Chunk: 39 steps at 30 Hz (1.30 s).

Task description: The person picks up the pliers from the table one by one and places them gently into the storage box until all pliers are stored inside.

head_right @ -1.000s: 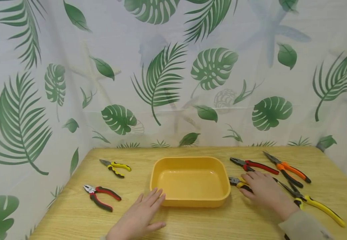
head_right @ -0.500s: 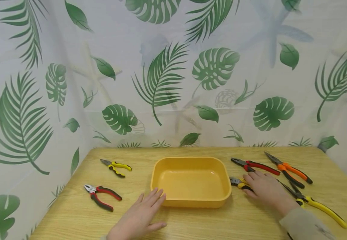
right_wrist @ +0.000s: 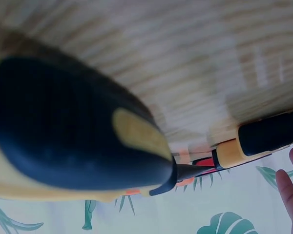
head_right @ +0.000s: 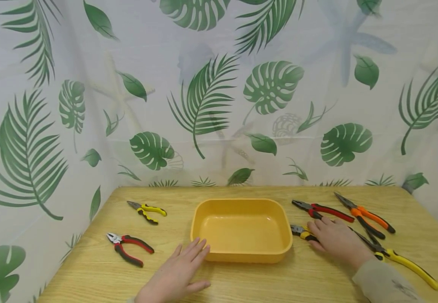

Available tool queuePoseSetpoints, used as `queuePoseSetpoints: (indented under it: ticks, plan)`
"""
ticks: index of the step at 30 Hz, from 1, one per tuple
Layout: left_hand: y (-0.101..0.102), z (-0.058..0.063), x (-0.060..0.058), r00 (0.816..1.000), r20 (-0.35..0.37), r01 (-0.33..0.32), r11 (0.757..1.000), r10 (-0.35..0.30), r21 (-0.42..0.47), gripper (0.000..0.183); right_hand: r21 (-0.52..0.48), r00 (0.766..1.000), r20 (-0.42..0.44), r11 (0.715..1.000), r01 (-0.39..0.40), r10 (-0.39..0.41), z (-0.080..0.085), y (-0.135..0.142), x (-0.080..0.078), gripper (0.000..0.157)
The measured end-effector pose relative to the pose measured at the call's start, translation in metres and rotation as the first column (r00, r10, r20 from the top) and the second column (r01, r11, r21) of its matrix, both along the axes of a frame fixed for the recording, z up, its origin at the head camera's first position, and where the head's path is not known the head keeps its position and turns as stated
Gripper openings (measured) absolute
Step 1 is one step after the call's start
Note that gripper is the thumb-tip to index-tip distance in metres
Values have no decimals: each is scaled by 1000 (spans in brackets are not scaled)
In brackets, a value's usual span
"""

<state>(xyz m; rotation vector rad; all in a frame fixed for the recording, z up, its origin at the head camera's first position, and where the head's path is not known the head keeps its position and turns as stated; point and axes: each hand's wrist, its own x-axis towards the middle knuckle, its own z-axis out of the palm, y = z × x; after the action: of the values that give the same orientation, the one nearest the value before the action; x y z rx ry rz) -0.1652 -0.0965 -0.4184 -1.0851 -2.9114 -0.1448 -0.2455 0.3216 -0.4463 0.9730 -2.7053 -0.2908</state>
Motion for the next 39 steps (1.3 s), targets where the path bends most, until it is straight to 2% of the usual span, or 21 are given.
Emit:
queuePoseSetpoints:
  ticks: [5, 15, 20, 30, 39]
  plan:
    - [0, 0, 0, 1000, -9, 3, 1000, -3, -1, 72, -4, 998, 56, 999, 33, -32, 0, 1, 1, 49]
    - [0, -1, 0, 1000, -25, 7, 1000, -7, -2, 72, -9, 990, 109, 995, 95, -94, -7, 5, -1, 53]
    - [1, 0, 0, 1000, -30, 6, 1000, -7, -11, 72, -4, 992, 100, 997, 83, -82, -7, 4, -2, 52]
    - [1, 1, -1, 1000, -26, 5, 1000, -5, -9, 72, -17, 982, 152, 993, 116, -112, -8, 4, -4, 53]
    - [0, 3, 0, 1000, -6, 7, 1000, -7, 1, 72, -25, 989, 126, 997, 76, -72, -11, 6, -5, 47]
